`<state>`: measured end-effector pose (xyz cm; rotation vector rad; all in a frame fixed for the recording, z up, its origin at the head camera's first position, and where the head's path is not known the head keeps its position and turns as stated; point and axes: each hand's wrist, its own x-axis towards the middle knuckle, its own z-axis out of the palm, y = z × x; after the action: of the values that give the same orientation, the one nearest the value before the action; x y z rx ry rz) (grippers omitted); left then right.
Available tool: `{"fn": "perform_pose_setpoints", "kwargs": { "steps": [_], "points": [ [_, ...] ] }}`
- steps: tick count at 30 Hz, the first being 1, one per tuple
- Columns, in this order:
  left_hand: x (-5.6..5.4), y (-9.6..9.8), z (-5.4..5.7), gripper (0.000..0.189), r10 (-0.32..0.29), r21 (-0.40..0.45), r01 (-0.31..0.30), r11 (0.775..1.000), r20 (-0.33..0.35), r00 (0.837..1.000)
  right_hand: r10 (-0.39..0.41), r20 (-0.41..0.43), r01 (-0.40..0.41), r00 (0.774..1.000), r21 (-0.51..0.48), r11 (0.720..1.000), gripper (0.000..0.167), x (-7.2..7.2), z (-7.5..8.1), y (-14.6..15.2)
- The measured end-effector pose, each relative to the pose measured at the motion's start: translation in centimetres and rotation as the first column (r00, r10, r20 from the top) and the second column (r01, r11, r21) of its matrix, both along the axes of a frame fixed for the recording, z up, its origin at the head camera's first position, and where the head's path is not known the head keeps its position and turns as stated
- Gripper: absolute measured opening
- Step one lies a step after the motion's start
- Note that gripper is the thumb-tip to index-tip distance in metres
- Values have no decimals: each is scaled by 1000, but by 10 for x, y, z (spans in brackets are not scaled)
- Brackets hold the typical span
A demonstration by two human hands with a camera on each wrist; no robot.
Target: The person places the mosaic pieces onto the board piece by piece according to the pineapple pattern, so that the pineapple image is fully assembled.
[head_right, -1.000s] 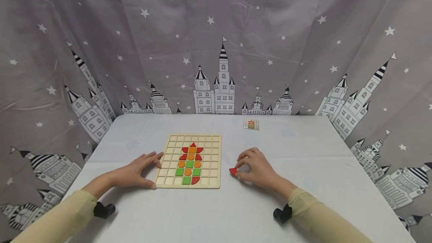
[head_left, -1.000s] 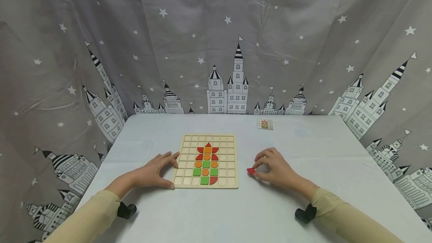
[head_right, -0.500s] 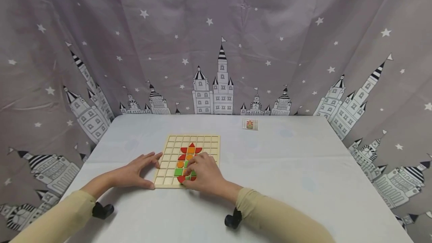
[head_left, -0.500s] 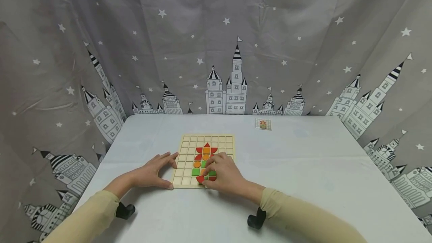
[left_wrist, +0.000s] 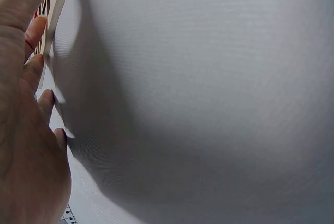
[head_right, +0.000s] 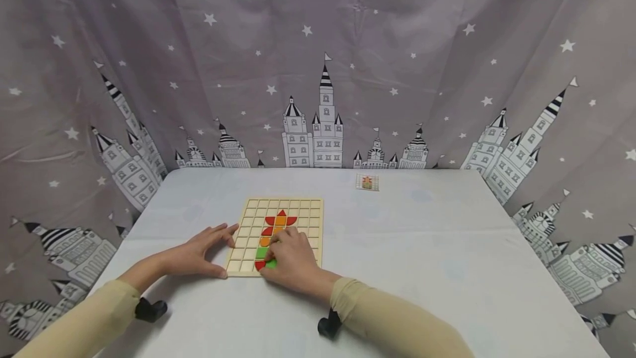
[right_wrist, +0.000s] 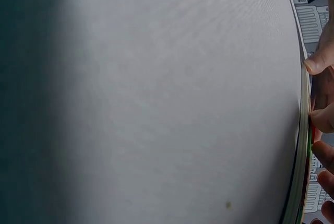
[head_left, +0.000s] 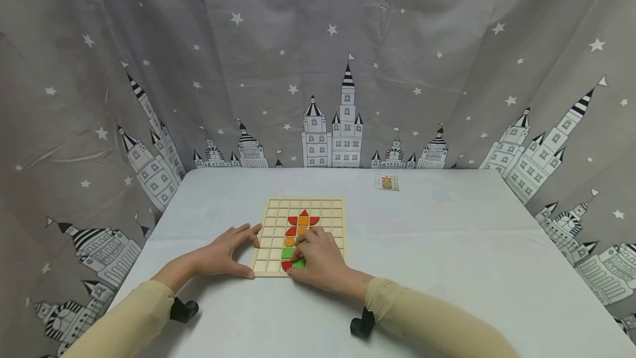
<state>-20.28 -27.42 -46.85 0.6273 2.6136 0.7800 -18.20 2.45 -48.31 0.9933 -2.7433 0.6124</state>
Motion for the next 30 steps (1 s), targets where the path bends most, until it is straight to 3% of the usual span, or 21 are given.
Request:
{"fn": "perform_pose_setpoints", "kwargs": {
  "steps": [13,30],
  "points": [
    [0,-1,-1,57,-12,16,12,1000,-2,1000,58,8,-58,998,-13,998,13,-2,-1,-6],
    [0,0,0,57,-7,1,7,1000,4,1000,39,59,-35,998,-73,997,12,-3,-2,-3]
  ]
}}
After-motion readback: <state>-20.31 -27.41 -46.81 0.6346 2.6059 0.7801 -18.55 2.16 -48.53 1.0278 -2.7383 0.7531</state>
